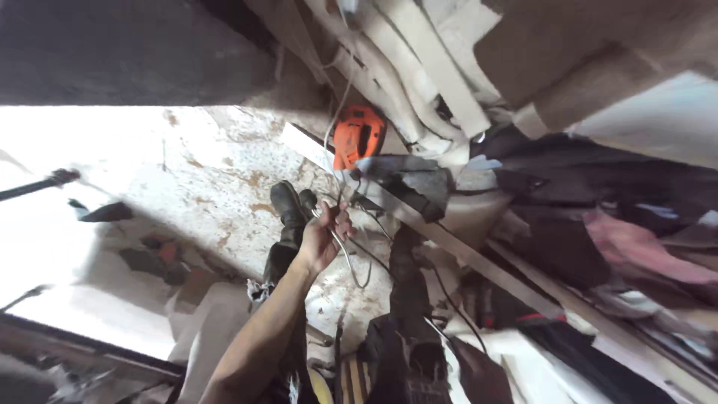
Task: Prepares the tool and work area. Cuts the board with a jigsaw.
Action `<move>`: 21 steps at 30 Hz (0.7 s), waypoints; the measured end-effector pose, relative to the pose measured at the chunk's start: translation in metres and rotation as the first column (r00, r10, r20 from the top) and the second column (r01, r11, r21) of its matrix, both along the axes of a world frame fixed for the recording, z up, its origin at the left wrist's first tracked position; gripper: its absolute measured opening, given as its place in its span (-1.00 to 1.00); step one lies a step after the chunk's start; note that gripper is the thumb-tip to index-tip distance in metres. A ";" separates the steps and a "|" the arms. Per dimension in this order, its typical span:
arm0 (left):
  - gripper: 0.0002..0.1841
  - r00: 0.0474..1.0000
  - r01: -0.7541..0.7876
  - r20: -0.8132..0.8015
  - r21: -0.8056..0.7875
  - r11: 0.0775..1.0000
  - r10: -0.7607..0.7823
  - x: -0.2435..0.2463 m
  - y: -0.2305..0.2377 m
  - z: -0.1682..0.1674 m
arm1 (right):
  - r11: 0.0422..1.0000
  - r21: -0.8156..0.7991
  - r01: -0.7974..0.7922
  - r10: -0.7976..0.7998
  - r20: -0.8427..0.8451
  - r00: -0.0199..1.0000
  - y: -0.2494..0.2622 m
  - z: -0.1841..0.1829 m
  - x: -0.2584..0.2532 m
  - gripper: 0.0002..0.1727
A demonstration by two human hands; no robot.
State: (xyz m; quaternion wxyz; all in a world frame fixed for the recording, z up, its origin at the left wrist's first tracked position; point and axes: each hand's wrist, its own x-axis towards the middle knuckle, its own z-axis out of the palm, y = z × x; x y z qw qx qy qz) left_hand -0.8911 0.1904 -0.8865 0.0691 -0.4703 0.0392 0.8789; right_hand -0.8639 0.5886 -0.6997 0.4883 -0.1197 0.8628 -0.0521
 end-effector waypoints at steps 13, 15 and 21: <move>-0.62 0.678 0.560 -0.344 -0.331 0.759 -0.650 0.022 0.062 0.031 | 0.363 -0.300 0.882 -0.606 0.644 0.468 -0.180 -0.114 -0.104 -0.48; -0.60 0.604 0.604 -0.348 -0.387 0.697 -0.717 0.028 0.061 0.029 | 0.407 -0.348 0.844 -0.675 0.508 0.535 -0.208 -0.117 -0.109 -0.69; -0.44 0.582 0.674 0.204 -0.663 0.326 -0.787 0.023 0.023 0.003 | 0.833 -0.345 0.433 -0.515 -0.198 0.834 -0.180 -0.081 -0.169 -0.55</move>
